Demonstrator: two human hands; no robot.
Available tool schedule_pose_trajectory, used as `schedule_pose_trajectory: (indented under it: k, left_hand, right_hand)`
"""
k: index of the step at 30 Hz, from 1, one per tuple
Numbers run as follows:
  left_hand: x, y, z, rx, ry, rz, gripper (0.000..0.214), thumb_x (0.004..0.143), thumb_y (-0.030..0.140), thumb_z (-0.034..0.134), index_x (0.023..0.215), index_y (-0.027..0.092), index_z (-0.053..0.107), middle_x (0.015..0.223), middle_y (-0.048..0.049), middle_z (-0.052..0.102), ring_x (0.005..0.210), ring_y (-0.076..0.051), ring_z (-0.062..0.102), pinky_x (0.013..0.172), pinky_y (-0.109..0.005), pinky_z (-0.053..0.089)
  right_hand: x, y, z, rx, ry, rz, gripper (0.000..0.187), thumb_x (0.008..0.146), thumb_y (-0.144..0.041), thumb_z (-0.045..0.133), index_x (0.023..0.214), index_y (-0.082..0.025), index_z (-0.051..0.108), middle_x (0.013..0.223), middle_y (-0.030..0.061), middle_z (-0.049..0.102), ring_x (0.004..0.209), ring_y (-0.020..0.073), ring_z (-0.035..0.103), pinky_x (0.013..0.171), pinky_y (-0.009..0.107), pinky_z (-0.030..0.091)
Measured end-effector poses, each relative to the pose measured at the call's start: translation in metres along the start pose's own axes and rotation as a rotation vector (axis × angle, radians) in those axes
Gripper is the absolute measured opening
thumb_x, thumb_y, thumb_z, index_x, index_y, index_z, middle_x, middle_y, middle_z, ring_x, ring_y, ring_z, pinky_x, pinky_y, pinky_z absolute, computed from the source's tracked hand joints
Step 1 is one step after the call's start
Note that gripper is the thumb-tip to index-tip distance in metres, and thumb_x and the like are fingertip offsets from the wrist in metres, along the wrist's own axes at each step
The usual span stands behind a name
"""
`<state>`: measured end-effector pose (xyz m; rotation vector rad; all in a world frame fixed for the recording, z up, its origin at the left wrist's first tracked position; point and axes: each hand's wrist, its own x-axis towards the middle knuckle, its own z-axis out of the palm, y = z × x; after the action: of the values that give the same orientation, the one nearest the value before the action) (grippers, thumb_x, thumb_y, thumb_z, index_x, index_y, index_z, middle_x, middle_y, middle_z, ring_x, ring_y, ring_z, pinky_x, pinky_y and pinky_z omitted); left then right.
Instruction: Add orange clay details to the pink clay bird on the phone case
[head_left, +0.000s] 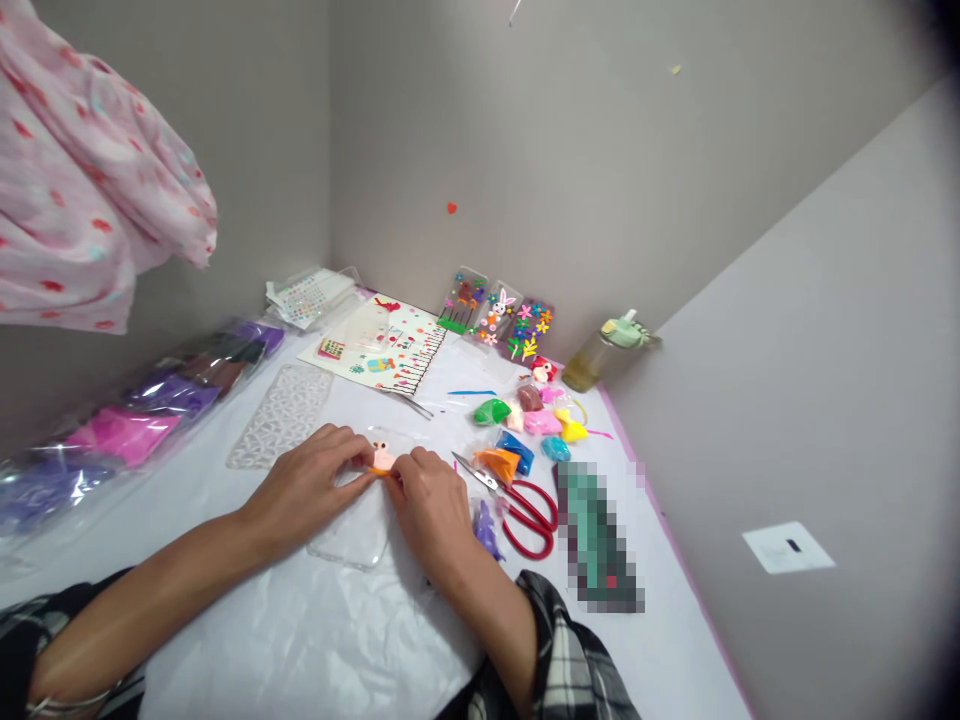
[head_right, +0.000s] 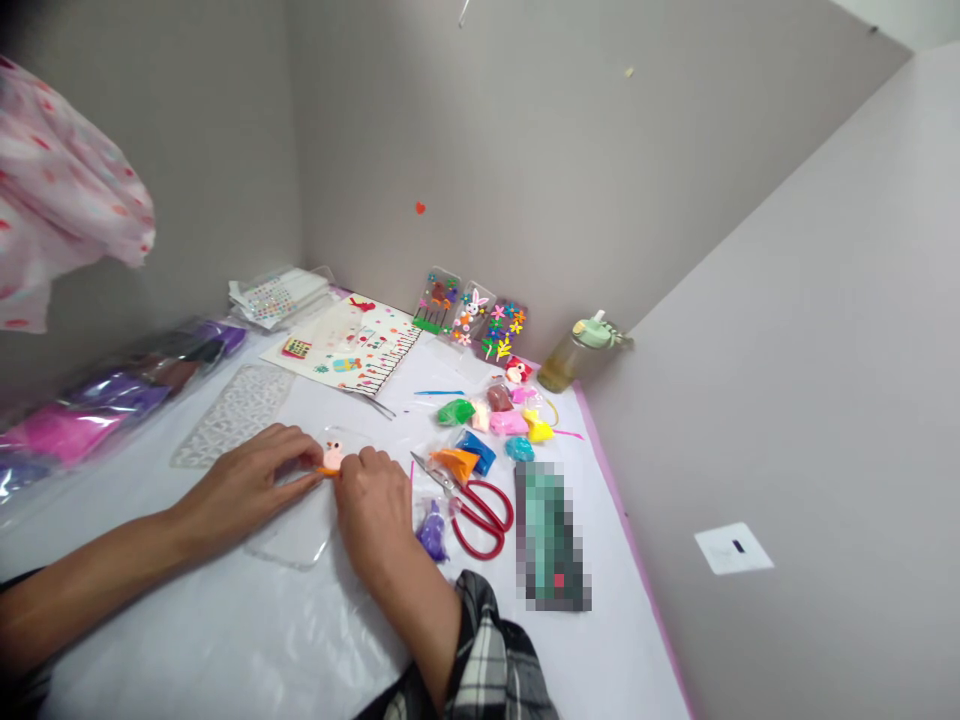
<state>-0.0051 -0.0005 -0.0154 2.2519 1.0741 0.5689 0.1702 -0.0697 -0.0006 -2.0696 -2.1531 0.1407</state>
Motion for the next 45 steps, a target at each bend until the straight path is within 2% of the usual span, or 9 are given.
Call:
schedule_pose_trajectory:
  k: [11, 27, 36, 45]
  left_hand:
    - [0.0024, -0.0001, 0.0025, 0.045, 0.017, 0.023, 0.018, 0.097, 0.033, 0.051, 0.089, 0.025, 0.066, 0.092, -0.0036, 0.067, 0.098, -0.028, 0.061, 0.084, -0.042, 0.045]
    - [0.0017, -0.0026, 0.0064, 0.066, 0.042, 0.023, 0.021, 0.097, 0.039, 0.05, 0.089, 0.025, 0.064, 0.091, -0.0029, 0.066, 0.096, -0.028, 0.061, 0.083, -0.042, 0.045]
    - [-0.0031, -0.0043, 0.0033, 0.037, 0.035, 0.005, 0.021, 0.094, 0.04, 0.052, 0.094, 0.028, 0.069, 0.097, -0.0035, 0.068, 0.103, -0.029, 0.061, 0.087, -0.042, 0.048]
    - [-0.0005, -0.0008, 0.0048, 0.055, 0.053, -0.014, 0.024, 0.094, 0.043, 0.05, 0.09, 0.026, 0.066, 0.094, -0.0046, 0.067, 0.099, -0.03, 0.062, 0.082, -0.043, 0.047]
  right_hand:
    - [-0.0038, -0.0008, -0.0069, 0.041, 0.001, 0.008, 0.009, 0.104, -0.027, 0.069, 0.108, -0.019, 0.072, 0.104, 0.0057, 0.076, 0.096, 0.022, 0.07, 0.073, 0.031, 0.044]
    - [-0.002, -0.0014, -0.0054, 0.043, -0.003, 0.008, 0.009, 0.105, -0.024, 0.068, 0.107, -0.019, 0.075, 0.105, 0.0064, 0.077, 0.101, 0.0225, 0.071, 0.075, 0.03, 0.046]
    - [-0.0012, -0.0011, -0.0009, 0.025, 0.001, 0.012, 0.009, 0.104, -0.022, 0.068, 0.105, -0.02, 0.077, 0.104, 0.0064, 0.077, 0.099, 0.0226, 0.072, 0.074, 0.031, 0.045]
    - [-0.0005, -0.0027, -0.0006, 0.01, 0.002, 0.012, 0.011, 0.105, -0.024, 0.067, 0.104, -0.02, 0.078, 0.102, 0.0059, 0.077, 0.098, 0.0229, 0.072, 0.073, 0.031, 0.044]
